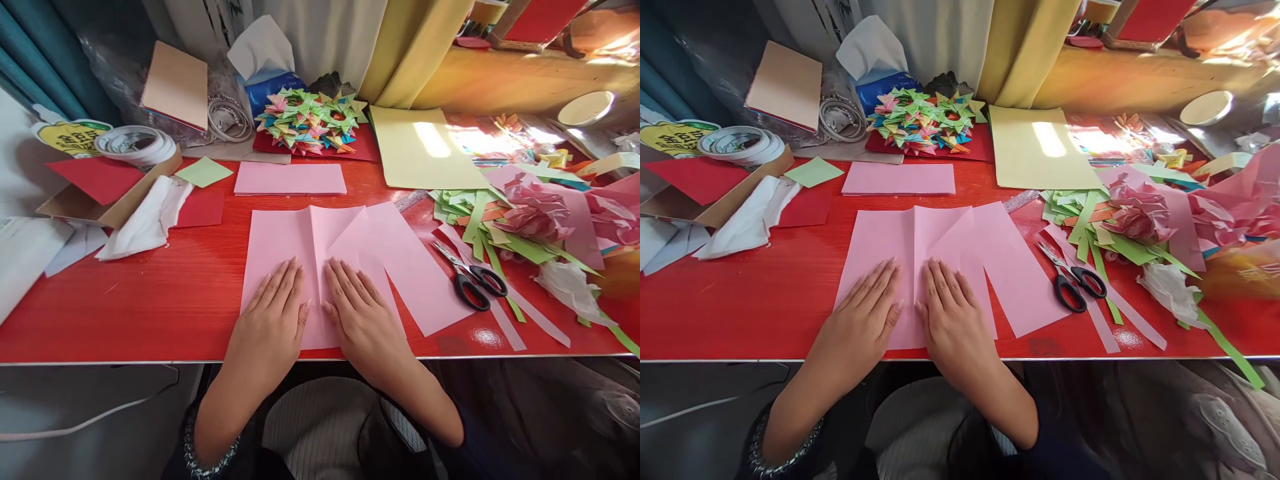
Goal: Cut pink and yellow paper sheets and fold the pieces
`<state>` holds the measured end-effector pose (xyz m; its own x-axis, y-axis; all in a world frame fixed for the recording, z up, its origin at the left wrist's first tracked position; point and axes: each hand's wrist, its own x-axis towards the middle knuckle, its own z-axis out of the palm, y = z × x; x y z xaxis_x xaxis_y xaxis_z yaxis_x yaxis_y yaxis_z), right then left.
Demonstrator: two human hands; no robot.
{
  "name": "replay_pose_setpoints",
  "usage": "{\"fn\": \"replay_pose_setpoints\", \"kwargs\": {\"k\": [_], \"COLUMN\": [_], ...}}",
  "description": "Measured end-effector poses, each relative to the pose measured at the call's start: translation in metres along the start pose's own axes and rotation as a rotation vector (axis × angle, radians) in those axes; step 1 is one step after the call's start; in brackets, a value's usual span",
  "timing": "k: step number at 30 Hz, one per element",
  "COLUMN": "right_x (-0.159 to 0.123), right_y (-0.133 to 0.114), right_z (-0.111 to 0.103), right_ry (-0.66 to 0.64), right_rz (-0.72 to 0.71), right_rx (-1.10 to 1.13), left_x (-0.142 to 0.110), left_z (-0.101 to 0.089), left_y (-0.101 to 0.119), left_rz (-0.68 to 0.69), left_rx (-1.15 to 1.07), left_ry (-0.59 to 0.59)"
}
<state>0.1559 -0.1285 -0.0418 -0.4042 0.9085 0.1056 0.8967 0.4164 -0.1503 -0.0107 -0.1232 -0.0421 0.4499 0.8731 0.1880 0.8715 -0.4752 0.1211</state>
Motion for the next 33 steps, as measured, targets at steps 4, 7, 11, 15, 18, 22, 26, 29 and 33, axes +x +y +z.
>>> {"fn": "replay_pose_setpoints", "kwargs": {"k": [4,7,11,15,18,22,26,29,33], "right_x": [0.0003,0.0004,0.0007,0.0006,0.0005,0.0006,0.0009,0.0007,0.0002], "right_y": [0.0013,0.0030,0.0041,0.0039,0.0039,0.0047,0.0059,0.0066,0.0066], "right_z": [-0.0002,-0.0010,-0.0014,-0.0016,-0.0023,-0.0028,-0.0023,-0.0020,-0.0018], "right_ry": [0.001,0.002,0.010,0.007,0.004,0.001,0.009,0.014,0.005], "right_rz": [-0.018,-0.038,-0.050,-0.054,-0.064,-0.074,-0.088,-0.097,-0.087], "right_rx": [-0.006,-0.014,-0.009,-0.008,-0.023,-0.045,-0.066,-0.074,-0.077], "left_x": [0.0003,0.0006,0.0013,0.0019,0.0023,0.0025,0.0028,0.0030,0.0031], "left_z": [-0.0002,-0.0011,-0.0018,-0.0025,-0.0028,-0.0021,-0.0016,-0.0019,-0.0019], "left_y": [0.0000,-0.0004,-0.0012,-0.0017,-0.0019,-0.0026,-0.0041,-0.0045,-0.0038], "left_rz": [-0.005,0.000,0.013,0.018,0.024,0.029,0.043,0.047,0.034], "left_rx": [-0.004,0.008,0.021,0.012,0.024,0.047,0.065,0.065,0.074], "left_ry": [-0.018,-0.034,-0.049,-0.060,-0.063,-0.075,-0.090,-0.109,-0.123]}}
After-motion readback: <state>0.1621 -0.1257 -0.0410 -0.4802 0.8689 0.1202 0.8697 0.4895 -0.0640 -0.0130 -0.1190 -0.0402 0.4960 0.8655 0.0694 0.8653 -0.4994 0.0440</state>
